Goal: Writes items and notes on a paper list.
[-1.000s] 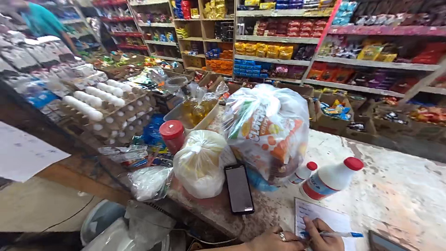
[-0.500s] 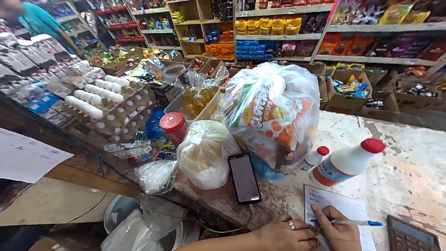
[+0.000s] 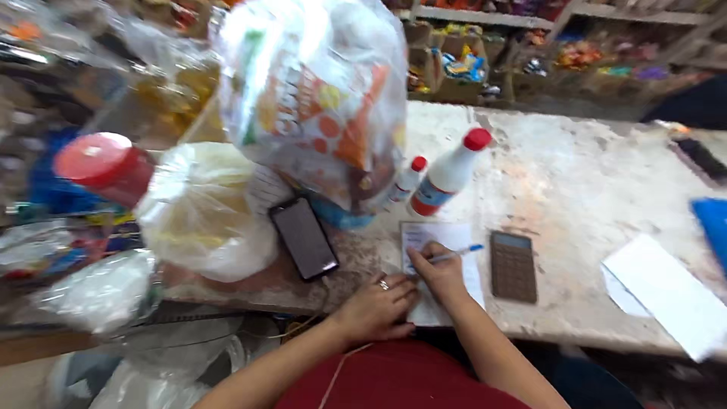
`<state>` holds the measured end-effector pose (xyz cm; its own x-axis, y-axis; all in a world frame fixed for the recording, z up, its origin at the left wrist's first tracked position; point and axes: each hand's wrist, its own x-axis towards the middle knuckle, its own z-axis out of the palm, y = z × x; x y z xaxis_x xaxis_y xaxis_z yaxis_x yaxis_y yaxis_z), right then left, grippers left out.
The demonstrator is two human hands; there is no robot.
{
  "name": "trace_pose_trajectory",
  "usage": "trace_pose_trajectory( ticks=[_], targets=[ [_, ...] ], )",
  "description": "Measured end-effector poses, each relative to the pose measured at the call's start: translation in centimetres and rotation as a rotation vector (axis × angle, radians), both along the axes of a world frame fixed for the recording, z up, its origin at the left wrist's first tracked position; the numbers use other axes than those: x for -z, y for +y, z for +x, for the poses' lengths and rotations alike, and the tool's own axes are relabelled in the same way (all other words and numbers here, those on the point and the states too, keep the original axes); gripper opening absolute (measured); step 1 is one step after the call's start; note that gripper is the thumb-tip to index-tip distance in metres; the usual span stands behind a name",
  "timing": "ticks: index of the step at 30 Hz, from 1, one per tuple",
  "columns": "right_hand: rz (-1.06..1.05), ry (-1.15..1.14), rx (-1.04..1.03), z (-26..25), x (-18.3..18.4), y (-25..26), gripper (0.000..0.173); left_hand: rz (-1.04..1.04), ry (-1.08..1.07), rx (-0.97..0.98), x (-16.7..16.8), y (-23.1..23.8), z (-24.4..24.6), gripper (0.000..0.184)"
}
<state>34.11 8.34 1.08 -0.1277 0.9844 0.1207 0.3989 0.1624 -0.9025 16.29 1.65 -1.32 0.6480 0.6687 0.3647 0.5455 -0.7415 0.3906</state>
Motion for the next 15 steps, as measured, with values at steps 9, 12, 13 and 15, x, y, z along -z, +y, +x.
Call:
trace_pose_trajectory(
  ticks=[9,12,13,15],
  targets=[
    [-0.028,0.001,-0.002,0.06,-0.03,-0.24,0.034,0.031,0.018,0.0,0.25,-0.05,-0.11,0.05],
    [-0.017,-0.05,-0.003,-0.09,-0.07,-0.23,0.034,0.039,0.02,0.007,0.23,-0.05,-0.23,0.051],
    [-0.017,-0.057,-0.006,-0.09,-0.07,-0.22,0.035,0.037,0.021,0.01,0.21,-0.05,-0.24,0.051],
    [-0.02,-0.063,-0.01,-0.05,-0.05,-0.21,0.034,0.036,0.018,0.01,0.21,-0.05,-0.21,0.051]
  ],
)
